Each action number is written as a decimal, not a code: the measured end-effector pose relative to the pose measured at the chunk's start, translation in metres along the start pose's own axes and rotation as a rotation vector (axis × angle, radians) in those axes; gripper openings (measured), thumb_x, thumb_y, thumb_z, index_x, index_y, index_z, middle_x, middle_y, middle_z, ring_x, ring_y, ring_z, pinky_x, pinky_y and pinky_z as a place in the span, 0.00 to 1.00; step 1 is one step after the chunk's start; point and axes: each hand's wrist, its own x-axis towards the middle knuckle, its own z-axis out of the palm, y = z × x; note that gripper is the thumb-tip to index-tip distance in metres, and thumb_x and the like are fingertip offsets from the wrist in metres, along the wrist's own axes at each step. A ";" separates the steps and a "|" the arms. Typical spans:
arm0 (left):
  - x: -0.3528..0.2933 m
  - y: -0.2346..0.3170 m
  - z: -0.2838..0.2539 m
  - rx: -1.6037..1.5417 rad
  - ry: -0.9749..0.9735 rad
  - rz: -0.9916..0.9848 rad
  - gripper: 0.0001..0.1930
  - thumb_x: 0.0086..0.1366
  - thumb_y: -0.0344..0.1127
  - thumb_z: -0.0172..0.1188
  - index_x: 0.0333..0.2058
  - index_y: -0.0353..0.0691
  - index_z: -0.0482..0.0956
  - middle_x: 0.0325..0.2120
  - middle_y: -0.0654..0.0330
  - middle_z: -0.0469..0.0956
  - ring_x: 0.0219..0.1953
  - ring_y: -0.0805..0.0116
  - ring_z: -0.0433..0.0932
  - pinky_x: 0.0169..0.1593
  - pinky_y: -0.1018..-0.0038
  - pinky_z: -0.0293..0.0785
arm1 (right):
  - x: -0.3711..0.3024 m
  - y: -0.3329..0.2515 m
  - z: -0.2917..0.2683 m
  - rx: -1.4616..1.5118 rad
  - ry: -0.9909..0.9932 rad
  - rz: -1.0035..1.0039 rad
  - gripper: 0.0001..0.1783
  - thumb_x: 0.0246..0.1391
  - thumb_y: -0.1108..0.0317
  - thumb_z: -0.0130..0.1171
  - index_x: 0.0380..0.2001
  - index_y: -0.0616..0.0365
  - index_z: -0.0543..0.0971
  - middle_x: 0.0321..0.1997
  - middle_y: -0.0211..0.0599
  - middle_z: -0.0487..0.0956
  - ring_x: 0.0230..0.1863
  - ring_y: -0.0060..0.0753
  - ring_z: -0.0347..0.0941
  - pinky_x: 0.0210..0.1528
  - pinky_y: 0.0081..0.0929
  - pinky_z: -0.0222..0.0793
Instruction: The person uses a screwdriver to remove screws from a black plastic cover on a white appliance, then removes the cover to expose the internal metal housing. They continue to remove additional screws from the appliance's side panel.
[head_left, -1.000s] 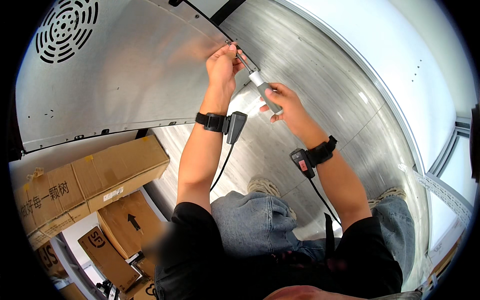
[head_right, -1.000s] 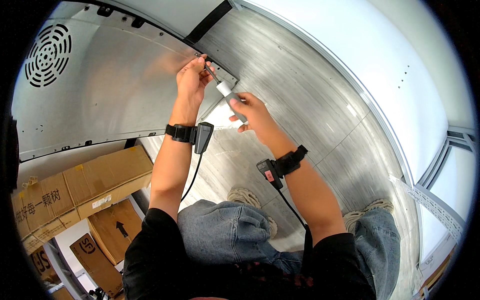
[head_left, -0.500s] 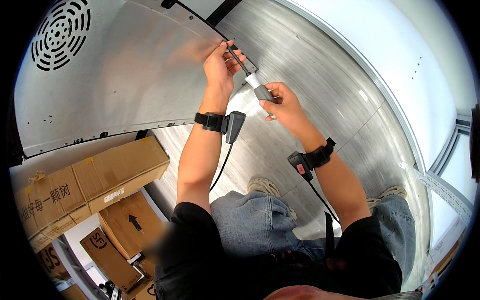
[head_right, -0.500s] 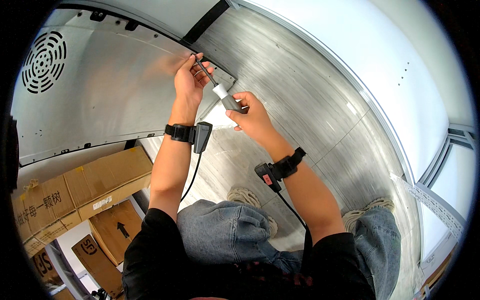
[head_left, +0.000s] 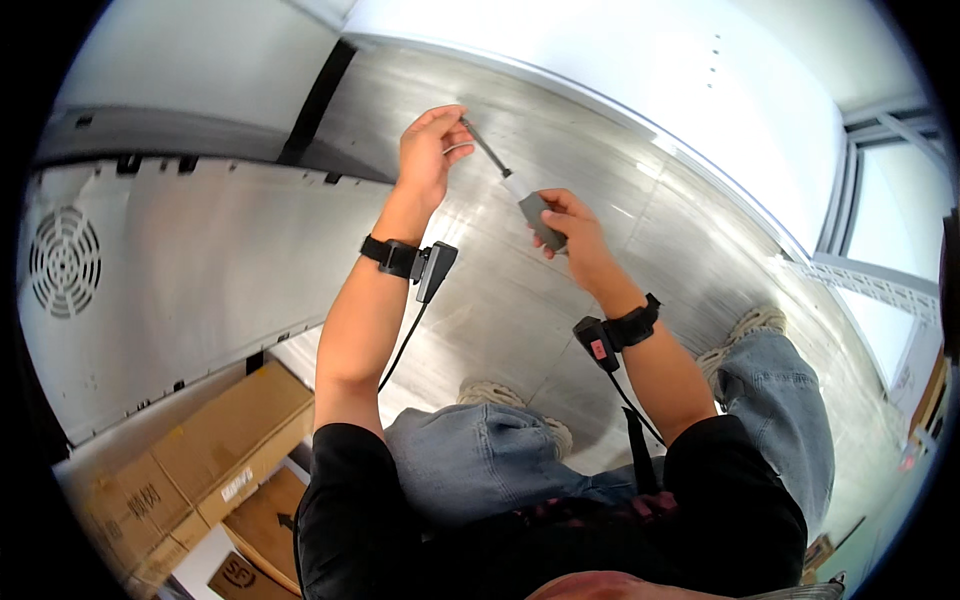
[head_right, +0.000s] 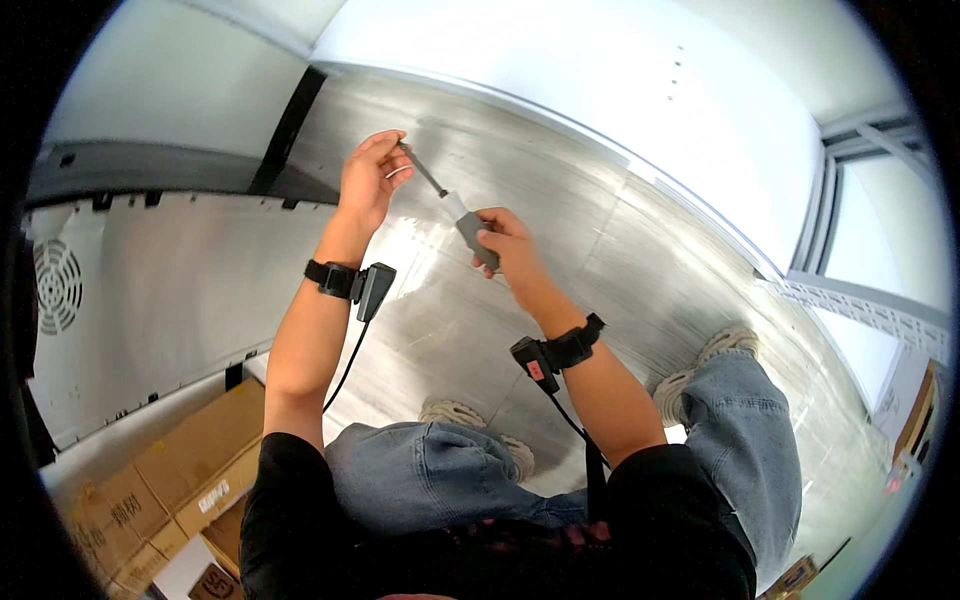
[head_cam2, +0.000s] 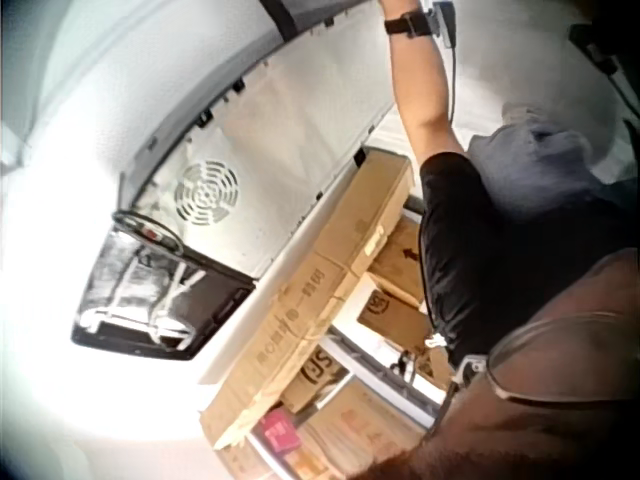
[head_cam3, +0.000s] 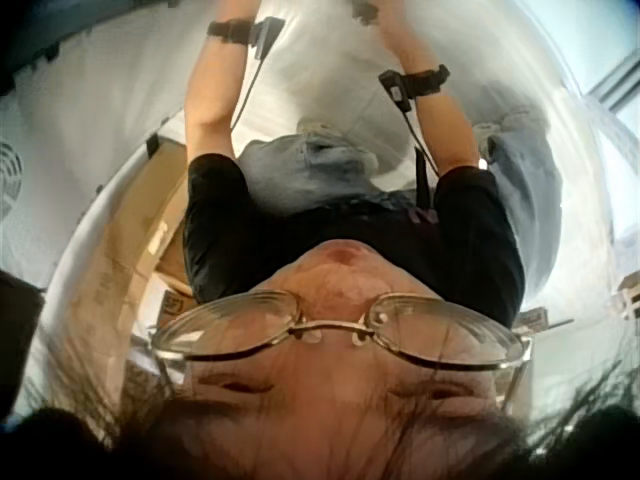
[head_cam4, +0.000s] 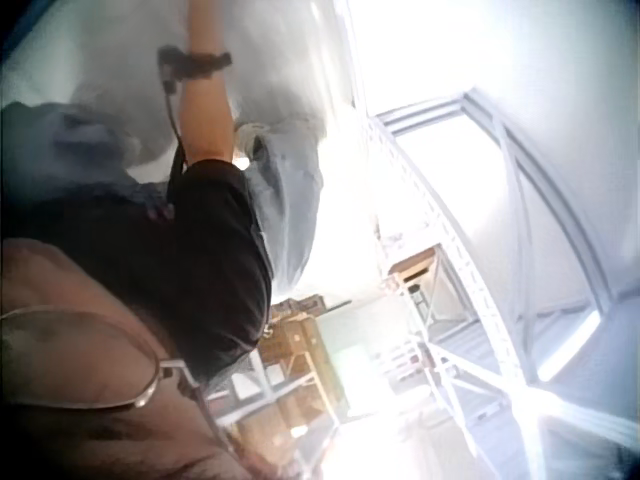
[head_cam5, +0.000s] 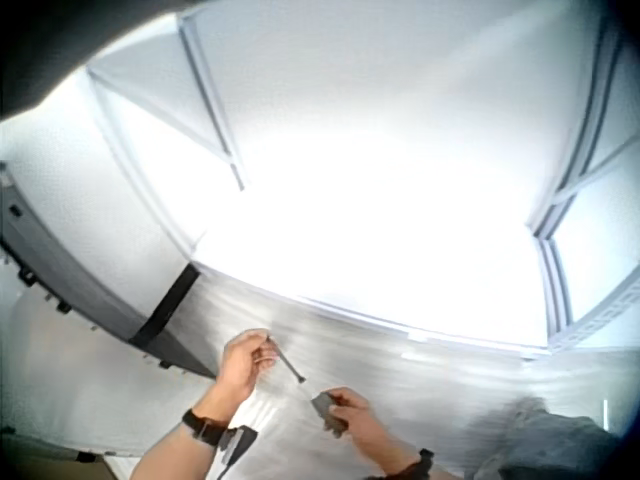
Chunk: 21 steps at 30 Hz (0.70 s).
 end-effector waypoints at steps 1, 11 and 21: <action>0.005 -0.001 0.024 0.026 -0.064 -0.012 0.10 0.65 0.35 0.50 0.38 0.38 0.77 0.29 0.62 0.76 0.34 0.72 0.75 0.38 0.77 0.70 | -0.004 -0.007 -0.021 0.024 0.025 -0.021 0.17 0.56 0.69 0.45 0.48 0.60 0.70 0.35 0.36 0.75 0.28 0.23 0.71 0.25 0.20 0.64; 0.054 -0.035 0.223 0.286 -0.489 -0.084 0.09 0.62 0.36 0.57 0.37 0.38 0.77 0.30 0.63 0.76 0.33 0.72 0.74 0.38 0.76 0.69 | -0.045 -0.029 -0.162 0.252 0.336 -0.211 0.17 0.53 0.68 0.41 0.44 0.61 0.71 0.28 0.37 0.74 0.21 0.23 0.68 0.20 0.20 0.59; 0.090 -0.082 0.315 0.824 -0.304 0.492 0.07 0.57 0.34 0.61 0.32 0.40 0.83 0.26 0.62 0.81 0.28 0.72 0.76 0.34 0.77 0.72 | -0.055 -0.022 -0.218 0.352 0.513 -0.246 0.16 0.53 0.67 0.37 0.42 0.60 0.69 0.26 0.36 0.73 0.20 0.23 0.67 0.18 0.20 0.59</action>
